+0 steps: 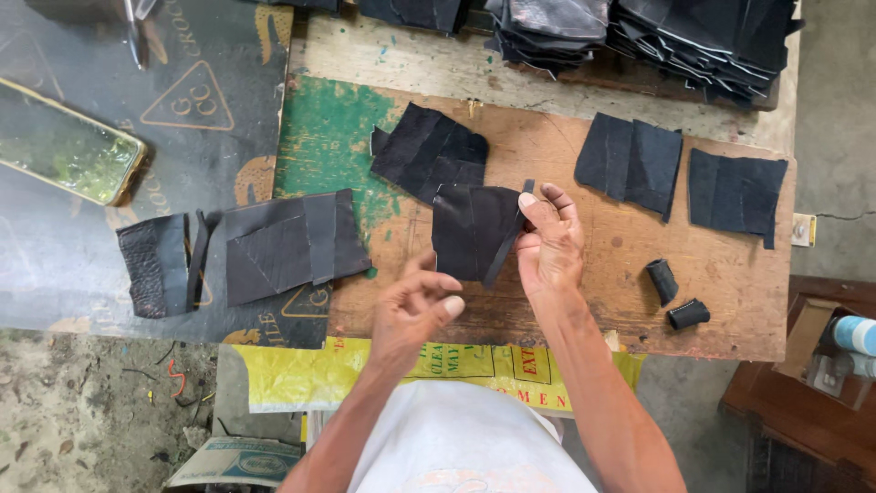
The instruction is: The person aligns and folds black leather pieces on a wooden workbench, then attaches a narrow strip to the edge of a larger piece. They repeat this process with additional pieces, stacking completed units on the table.
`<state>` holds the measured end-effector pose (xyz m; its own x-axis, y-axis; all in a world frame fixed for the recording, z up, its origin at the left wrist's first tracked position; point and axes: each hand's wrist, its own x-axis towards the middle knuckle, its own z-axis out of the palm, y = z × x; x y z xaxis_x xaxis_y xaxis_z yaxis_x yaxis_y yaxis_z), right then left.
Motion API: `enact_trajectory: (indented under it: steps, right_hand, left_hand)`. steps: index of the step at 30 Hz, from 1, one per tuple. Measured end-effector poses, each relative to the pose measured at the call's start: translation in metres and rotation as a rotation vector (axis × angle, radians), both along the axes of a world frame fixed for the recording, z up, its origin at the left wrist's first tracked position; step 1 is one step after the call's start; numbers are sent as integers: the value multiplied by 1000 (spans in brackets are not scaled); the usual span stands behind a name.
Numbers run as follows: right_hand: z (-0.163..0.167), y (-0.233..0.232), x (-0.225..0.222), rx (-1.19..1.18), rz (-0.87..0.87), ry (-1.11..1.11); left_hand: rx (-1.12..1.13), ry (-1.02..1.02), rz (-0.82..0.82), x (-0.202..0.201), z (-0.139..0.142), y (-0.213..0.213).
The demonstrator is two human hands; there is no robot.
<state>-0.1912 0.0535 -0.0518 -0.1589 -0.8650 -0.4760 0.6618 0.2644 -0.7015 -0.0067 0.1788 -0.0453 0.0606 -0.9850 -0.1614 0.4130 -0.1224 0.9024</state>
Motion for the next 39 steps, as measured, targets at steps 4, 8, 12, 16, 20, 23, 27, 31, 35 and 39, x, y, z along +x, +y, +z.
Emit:
enact_trajectory:
  steps: [4,8,12,16,20,23,27,31,35,39]
  right_hand:
    - [19,7,7,-23,184,24]
    - [35,31,6,-93,371,183]
    - [42,52,0,-161,567,276]
    - [43,57,-3,-132,559,272]
    - [44,57,-3,-152,567,282]
    - [45,57,-1,-171,574,329]
    - [46,57,2,-179,562,384]
    - [48,51,8,-198,591,542]
    - [46,29,24,-398,560,1017]
    - [37,-4,45,-902,508,1757]
  left_hand:
    - [184,163,37,-18,-11,-4]
    - [253,52,149,-19,-6,-16]
    - [254,-8,171,-16,2,-23]
    - [198,113,151,-16,7,-27]
    - [182,88,137,-15,9,-30]
    - [174,73,138,-15,8,-31]
    - [216,90,128,-17,10,-30]
    - [172,-12,232,-8,18,-31]
    - [132,-190,472,22,28,-38]
    - [31,-45,599,50,30,-52]
